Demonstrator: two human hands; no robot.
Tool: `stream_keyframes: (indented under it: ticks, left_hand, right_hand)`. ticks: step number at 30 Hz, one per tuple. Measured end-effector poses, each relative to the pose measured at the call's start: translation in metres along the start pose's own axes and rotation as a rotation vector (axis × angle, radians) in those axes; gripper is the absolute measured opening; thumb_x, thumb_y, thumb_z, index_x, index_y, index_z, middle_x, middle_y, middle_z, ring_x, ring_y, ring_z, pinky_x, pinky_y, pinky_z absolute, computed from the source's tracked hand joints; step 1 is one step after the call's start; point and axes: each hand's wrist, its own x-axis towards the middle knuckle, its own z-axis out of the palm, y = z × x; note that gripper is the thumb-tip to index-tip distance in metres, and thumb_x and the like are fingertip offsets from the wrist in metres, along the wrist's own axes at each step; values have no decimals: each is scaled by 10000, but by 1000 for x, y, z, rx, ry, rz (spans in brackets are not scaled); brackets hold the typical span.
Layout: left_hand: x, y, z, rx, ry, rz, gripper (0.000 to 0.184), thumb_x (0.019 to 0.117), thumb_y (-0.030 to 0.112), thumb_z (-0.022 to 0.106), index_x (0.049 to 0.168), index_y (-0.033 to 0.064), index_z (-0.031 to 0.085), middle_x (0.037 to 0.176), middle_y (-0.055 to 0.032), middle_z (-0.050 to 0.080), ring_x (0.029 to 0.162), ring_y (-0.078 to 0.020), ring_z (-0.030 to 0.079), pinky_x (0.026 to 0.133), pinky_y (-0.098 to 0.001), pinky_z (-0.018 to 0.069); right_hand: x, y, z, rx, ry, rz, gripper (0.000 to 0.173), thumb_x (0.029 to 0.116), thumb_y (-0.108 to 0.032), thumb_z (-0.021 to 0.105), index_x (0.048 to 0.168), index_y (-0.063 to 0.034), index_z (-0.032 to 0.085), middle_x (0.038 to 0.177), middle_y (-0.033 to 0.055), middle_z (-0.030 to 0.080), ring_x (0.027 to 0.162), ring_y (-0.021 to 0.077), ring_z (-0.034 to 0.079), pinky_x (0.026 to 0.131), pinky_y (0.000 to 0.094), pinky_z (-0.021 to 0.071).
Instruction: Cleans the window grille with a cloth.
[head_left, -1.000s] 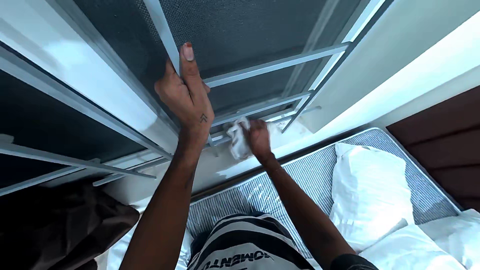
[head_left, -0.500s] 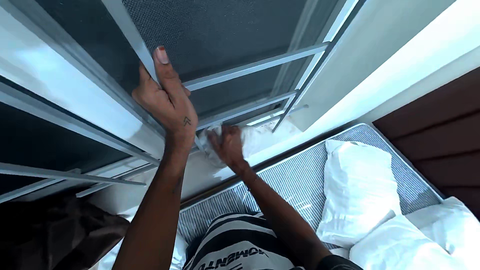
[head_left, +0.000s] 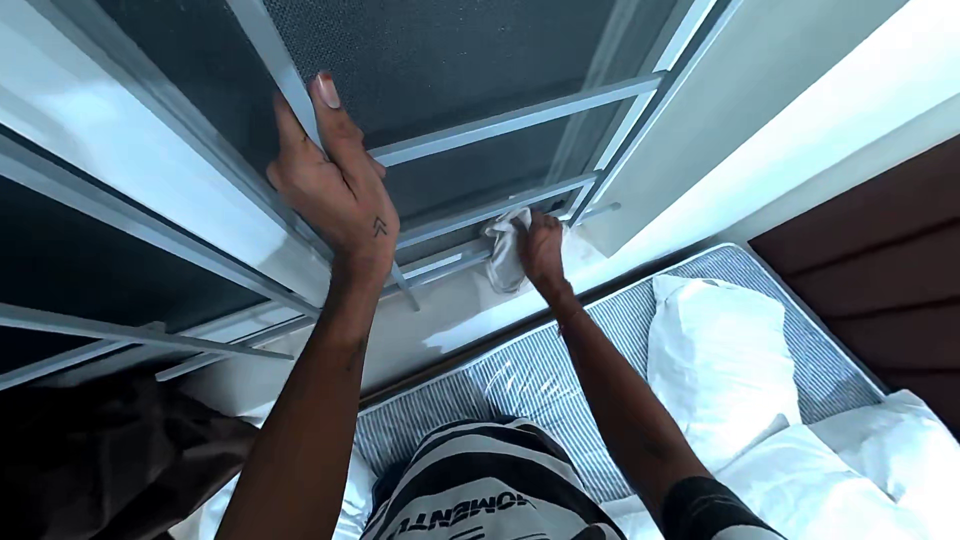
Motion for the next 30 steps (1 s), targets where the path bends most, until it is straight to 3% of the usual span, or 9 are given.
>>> stream_keyframes:
  ticks: [3,7,12,16,19,22,26,30]
  left_hand:
    - [0,-3,2,15,13,7,329,1125,206,411,1002,-39,592,629,27,530,496,-61,545,470,-270,497]
    - [0,-3,4,-27,31,10,314,1123,186,401,987,-35,577,626,42,503,493,-55,519,468,-258,481]
    - [0,-6,4,-42,36,31,312,1121,180,405,957,-28,571,629,35,506,502,-57,531,469,-259,487]
    - [0,-5,3,-35,28,28,319,1123,192,404,951,-20,569,628,32,511,500,-70,533,472,-275,496]
    - [-1,-4,3,-2,34,35,343,1126,196,398,1042,-83,578,654,12,519,513,-76,531,480,-279,495]
    - [-3,-1,3,15,50,20,328,1125,194,413,1059,-82,578,663,7,534,523,-84,552,483,-284,506]
    - [-2,-2,3,35,61,41,349,1123,194,421,1065,-106,590,661,1,543,510,-79,543,463,-275,491]
    - [-2,-3,2,-31,40,69,327,1118,179,434,1032,-95,591,668,1,546,523,-78,547,470,-271,494]
  right_hand:
    - [8,11,-3,-67,23,32,478,1065,-375,521,1120,83,645,1034,257,699,1082,440,663,1061,573,461]
    - [-4,-15,5,9,15,91,495,1062,-387,522,1165,80,652,1097,263,695,1149,436,641,1089,550,454]
    - [-25,-55,25,60,10,-63,525,1042,-463,508,1059,31,686,959,191,720,1030,363,688,1029,522,497]
    - [-39,-90,37,61,-58,-145,587,1020,-559,488,1074,-14,702,970,159,739,1028,332,704,1044,504,497]
    - [-48,-119,46,89,-140,-229,552,1027,-524,510,1097,-8,693,987,159,736,1037,331,701,1044,506,492]
    - [-54,-135,53,129,-190,-337,457,1031,-451,562,1088,-16,690,956,148,737,998,319,713,1016,500,509]
    - [-48,-124,45,129,-266,-438,442,1052,-416,546,1170,-9,676,1040,162,735,1044,322,708,994,485,528]
    - [-46,-111,41,91,-221,-410,441,1055,-416,538,1151,-12,687,1026,159,737,1021,322,711,962,482,542]
